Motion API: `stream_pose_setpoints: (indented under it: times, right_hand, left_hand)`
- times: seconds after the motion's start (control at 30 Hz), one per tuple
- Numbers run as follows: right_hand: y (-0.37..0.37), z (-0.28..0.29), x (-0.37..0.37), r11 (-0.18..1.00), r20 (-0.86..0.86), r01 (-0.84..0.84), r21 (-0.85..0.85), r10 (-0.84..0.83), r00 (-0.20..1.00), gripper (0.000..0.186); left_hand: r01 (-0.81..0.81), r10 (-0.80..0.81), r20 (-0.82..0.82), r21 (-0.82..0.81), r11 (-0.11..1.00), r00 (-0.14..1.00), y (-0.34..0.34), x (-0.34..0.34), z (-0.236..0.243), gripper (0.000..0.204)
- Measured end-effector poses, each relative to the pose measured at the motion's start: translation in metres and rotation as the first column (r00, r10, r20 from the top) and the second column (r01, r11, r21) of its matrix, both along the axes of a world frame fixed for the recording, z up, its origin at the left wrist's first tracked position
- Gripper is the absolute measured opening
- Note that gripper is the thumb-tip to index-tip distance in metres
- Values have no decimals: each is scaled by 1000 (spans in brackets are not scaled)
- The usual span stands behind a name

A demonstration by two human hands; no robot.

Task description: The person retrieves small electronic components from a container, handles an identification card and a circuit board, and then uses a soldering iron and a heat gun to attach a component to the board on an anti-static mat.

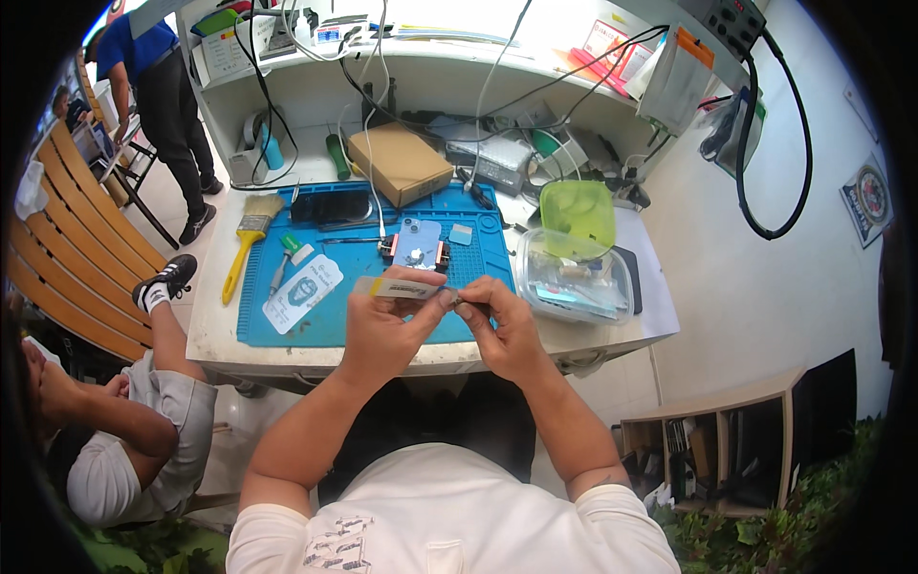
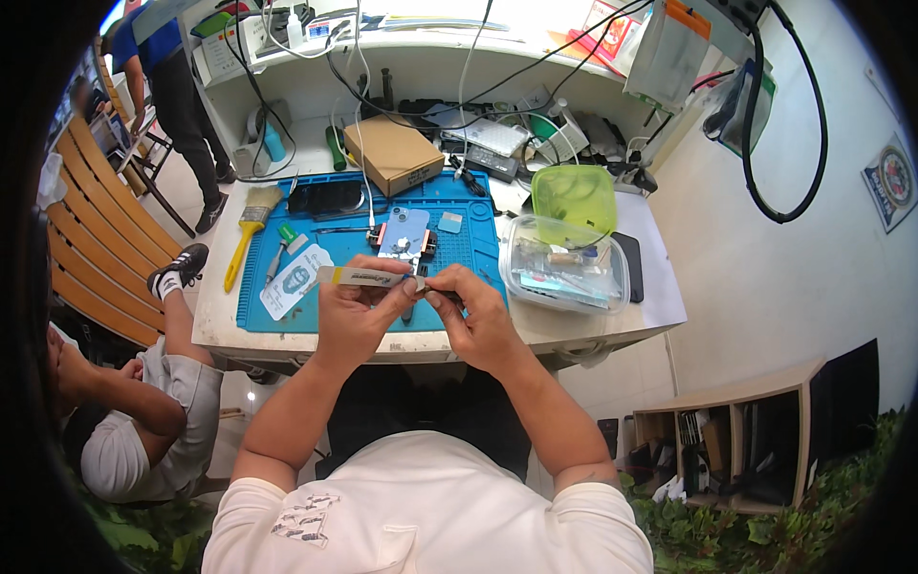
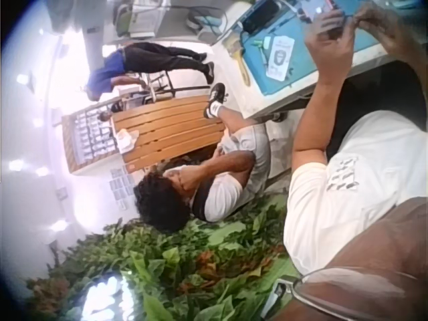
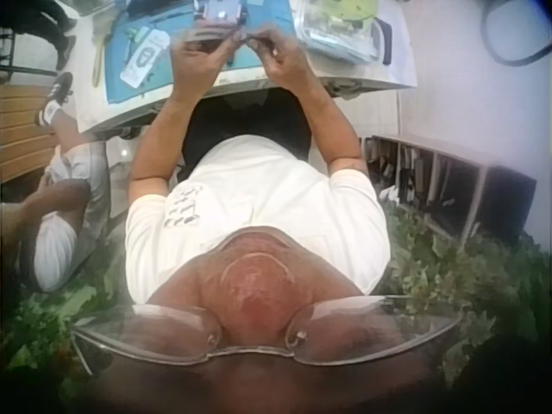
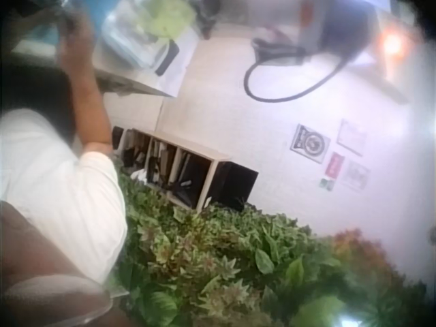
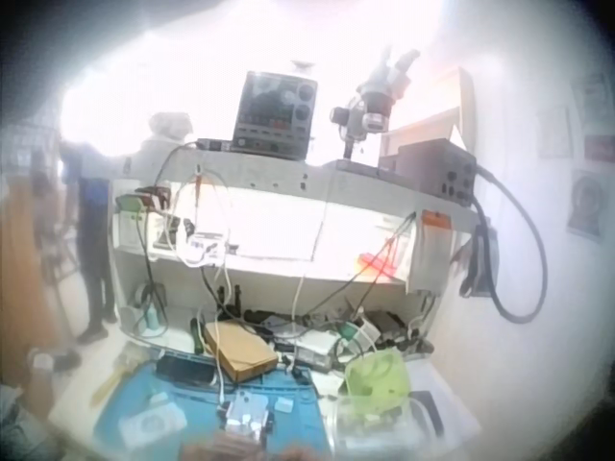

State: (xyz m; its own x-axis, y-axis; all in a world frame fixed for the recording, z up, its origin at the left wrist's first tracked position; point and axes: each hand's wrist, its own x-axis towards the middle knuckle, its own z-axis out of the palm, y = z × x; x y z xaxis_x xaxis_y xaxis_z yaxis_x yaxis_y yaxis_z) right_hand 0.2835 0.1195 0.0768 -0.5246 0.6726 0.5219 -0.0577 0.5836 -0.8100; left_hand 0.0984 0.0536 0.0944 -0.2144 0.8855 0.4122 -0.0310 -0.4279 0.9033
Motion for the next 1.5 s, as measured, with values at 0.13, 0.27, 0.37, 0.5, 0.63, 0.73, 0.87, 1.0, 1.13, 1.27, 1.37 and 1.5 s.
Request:
stream_pose_setpoints:
  times: [0.13, 0.27, 0.37, 0.5, 0.63, 0.73, 0.87, 1.0, 1.13, 1.27, 1.37, 1.5]
  right_hand:
    - [-3, 9, 2, 988, 108, 68, 139, -83, 991, 19]
    - [1, 9, 2, 959, 142, 97, 266, -139, 980, 21]
    - [-1, 16, 2, 950, 163, 87, 300, -140, 977, 19]
    - [1, 17, 3, 972, 166, 91, 218, -128, 978, 17]
    - [2, 21, 2, 977, 193, 103, 189, -139, 971, 16]
    - [3, 20, 1, 971, 210, 109, 213, -154, 966, 15]
    - [1, 25, -6, 971, 222, 93, 221, -143, 964, 14]
    - [-3, 26, 1, 979, 261, 95, 182, -141, 955, 14]
    - [-6, 25, -5, 982, 262, 105, 158, -144, 954, 14]
    - [-5, 26, -6, 972, 291, 69, 224, -135, 947, 14]
    - [-4, 25, -7, 958, 299, 39, 284, -128, 946, 15]
    - [-3, 19, -5, 954, 286, 33, 300, -123, 950, 16]
  left_hand:
    - [-62, 69, -178, 46, 997, 982, -2, 1, -3, 20]
    - [-49, 53, -136, 33, 998, 989, 3, 3, -9, 19]
    - [65, -48, 143, -116, 991, 989, 4, 5, -8, 19]
    - [96, -80, 164, -96, 991, 983, 7, 5, -6, 20]
    - [26, -27, -12, -45, 999, 1000, 8, 2, -7, 20]
    - [-30, 32, -136, 11, 999, 990, 8, 0, -11, 22]
    - [-42, 54, -238, 56, 998, 970, 8, -9, -16, 22]
    - [137, -132, 73, -61, 989, 989, 12, -8, -17, 21]
    - [121, -115, 44, -144, 982, 992, 8, -16, -19, 25]
    - [174, -163, 68, -196, 965, 984, 6, -21, -13, 27]
    - [197, -187, 65, -235, 952, 980, 7, -28, -12, 27]
    - [264, -237, 129, -280, 923, 963, 10, -32, -11, 36]
